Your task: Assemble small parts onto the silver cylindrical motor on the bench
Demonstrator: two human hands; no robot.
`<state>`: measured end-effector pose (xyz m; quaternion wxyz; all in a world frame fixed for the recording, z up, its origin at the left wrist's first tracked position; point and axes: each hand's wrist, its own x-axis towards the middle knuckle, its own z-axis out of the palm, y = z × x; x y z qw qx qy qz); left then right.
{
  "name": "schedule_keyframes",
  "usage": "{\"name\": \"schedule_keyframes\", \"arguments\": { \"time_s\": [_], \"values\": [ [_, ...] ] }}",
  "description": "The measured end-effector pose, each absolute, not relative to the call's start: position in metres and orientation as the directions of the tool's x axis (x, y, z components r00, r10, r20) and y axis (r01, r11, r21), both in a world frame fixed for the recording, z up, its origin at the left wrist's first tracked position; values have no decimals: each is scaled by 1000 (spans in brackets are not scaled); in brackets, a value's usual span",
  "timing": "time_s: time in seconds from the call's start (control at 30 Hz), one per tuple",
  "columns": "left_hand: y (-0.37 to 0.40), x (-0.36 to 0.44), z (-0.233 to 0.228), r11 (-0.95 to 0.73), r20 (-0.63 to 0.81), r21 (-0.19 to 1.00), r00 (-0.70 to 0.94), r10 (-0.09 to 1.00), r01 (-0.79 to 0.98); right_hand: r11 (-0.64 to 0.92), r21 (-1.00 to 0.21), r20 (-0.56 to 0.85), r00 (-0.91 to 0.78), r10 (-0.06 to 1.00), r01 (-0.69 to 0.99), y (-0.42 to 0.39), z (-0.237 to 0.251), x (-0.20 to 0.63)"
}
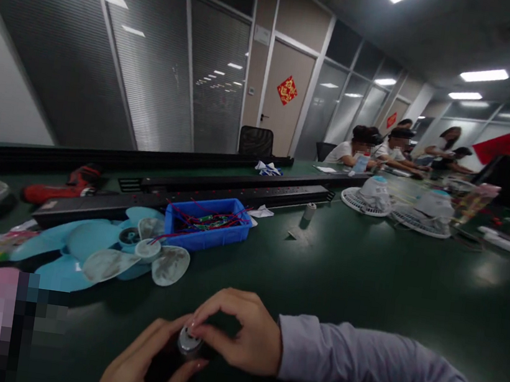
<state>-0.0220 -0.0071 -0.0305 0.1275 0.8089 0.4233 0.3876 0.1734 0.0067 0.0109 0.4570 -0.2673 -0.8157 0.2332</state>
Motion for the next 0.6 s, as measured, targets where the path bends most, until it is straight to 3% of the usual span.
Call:
{"name": "schedule_keyframes", "arguments": {
  "time_s": [0.4,0.6],
  "values": [
    [-11,-21,-31,-582,463,556,360,810,593,769,-617,657,-428,621,168,9,7,171],
    [-9,-22,-33,-590,471,555,363,804,586,731,-645,616,-415,670,223,8,9,169]
  ]
}}
